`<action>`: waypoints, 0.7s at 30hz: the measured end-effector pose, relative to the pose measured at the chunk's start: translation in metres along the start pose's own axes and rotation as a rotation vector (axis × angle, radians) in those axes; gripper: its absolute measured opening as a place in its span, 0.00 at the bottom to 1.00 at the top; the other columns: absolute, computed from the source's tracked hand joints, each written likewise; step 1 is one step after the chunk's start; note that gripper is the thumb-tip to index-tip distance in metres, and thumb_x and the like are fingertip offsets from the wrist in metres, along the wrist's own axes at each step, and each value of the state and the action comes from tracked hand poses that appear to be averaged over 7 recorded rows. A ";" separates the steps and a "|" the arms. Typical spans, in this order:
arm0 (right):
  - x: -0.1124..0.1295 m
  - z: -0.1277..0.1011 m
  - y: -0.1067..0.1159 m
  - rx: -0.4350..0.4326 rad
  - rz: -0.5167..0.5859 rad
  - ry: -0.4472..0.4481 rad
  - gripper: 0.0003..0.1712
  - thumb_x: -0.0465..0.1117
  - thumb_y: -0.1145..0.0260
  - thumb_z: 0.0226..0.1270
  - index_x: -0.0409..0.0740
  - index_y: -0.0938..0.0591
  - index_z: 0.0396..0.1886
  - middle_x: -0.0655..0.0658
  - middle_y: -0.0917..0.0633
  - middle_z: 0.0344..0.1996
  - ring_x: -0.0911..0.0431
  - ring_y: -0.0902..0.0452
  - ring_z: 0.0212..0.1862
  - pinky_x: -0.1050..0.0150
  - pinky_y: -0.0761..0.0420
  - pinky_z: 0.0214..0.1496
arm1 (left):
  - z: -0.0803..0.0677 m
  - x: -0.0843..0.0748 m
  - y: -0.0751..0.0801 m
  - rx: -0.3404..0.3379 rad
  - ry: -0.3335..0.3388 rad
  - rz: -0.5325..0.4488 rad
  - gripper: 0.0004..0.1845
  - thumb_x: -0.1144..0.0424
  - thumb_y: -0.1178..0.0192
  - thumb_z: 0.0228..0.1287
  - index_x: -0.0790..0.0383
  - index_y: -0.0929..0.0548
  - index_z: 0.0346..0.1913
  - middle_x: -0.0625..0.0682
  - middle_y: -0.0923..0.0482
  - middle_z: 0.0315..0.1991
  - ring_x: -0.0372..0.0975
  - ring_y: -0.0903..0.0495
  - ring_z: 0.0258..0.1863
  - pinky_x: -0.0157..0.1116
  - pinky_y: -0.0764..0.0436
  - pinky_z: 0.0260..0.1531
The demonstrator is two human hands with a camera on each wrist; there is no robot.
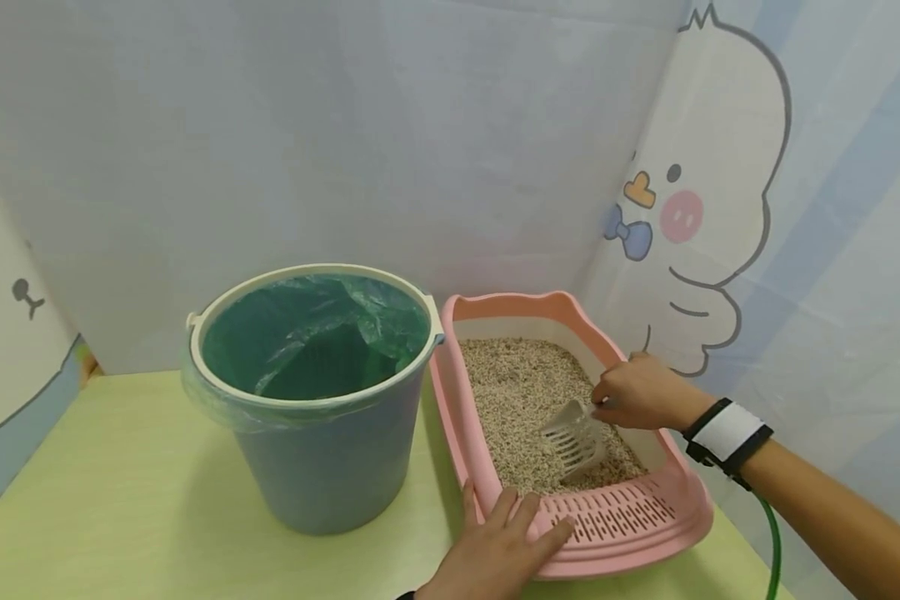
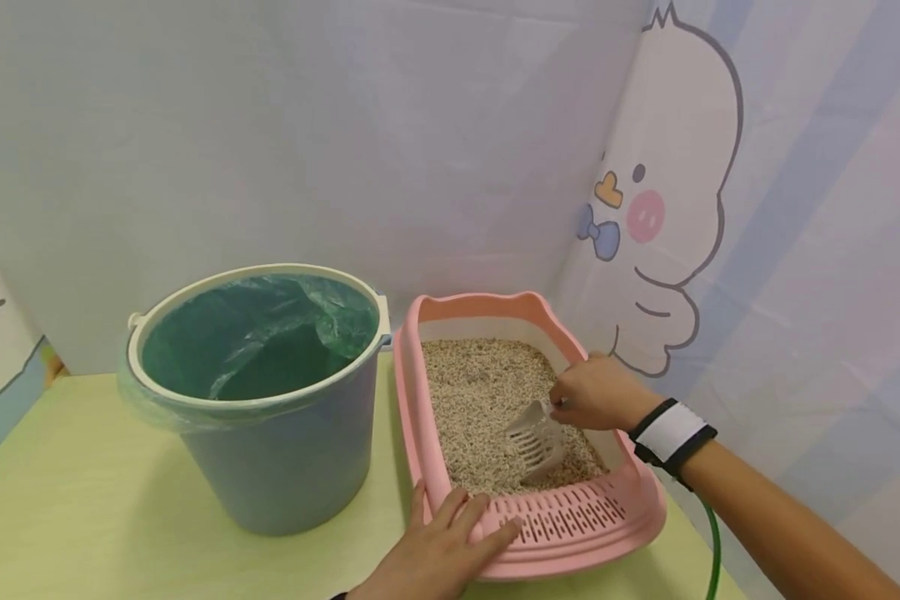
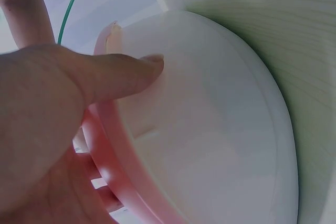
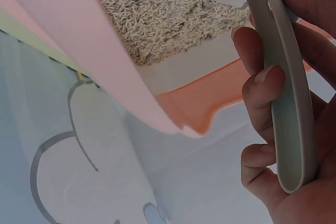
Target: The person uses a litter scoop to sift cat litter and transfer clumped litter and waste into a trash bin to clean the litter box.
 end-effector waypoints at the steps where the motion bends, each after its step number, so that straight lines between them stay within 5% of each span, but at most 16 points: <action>1: 0.001 0.001 -0.001 -0.007 0.018 0.002 0.10 0.51 0.21 0.59 0.63 0.14 0.22 0.65 0.17 0.21 0.73 0.33 0.22 0.66 0.35 0.30 | 0.000 0.000 0.000 0.000 -0.001 0.006 0.48 0.16 0.53 0.60 0.29 0.42 0.82 0.50 0.28 0.72 0.48 0.28 0.72 0.71 0.25 0.60; 10: 0.019 0.016 -0.007 -0.088 0.180 0.041 0.04 0.48 0.23 0.64 0.57 0.08 0.31 0.60 0.14 0.24 0.68 0.20 0.27 0.68 0.19 0.32 | 0.003 0.002 -0.006 0.065 0.017 -0.054 0.47 0.16 0.54 0.61 0.27 0.44 0.82 0.50 0.31 0.77 0.52 0.29 0.76 0.73 0.29 0.63; 21: 0.033 0.030 -0.020 -0.142 0.226 0.035 0.07 0.49 0.21 0.61 0.52 0.06 0.34 0.56 0.09 0.28 0.63 0.14 0.28 0.67 0.16 0.34 | 0.003 0.003 -0.004 0.054 0.010 -0.052 0.47 0.17 0.54 0.61 0.27 0.43 0.81 0.48 0.30 0.76 0.49 0.28 0.74 0.72 0.26 0.61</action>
Point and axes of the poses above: each hand's wrist, its own z-axis towards the middle knuckle, its own y-axis out of the back of the hand, x = y × z, the point moved 7 cm from there along z, towards the middle knuckle
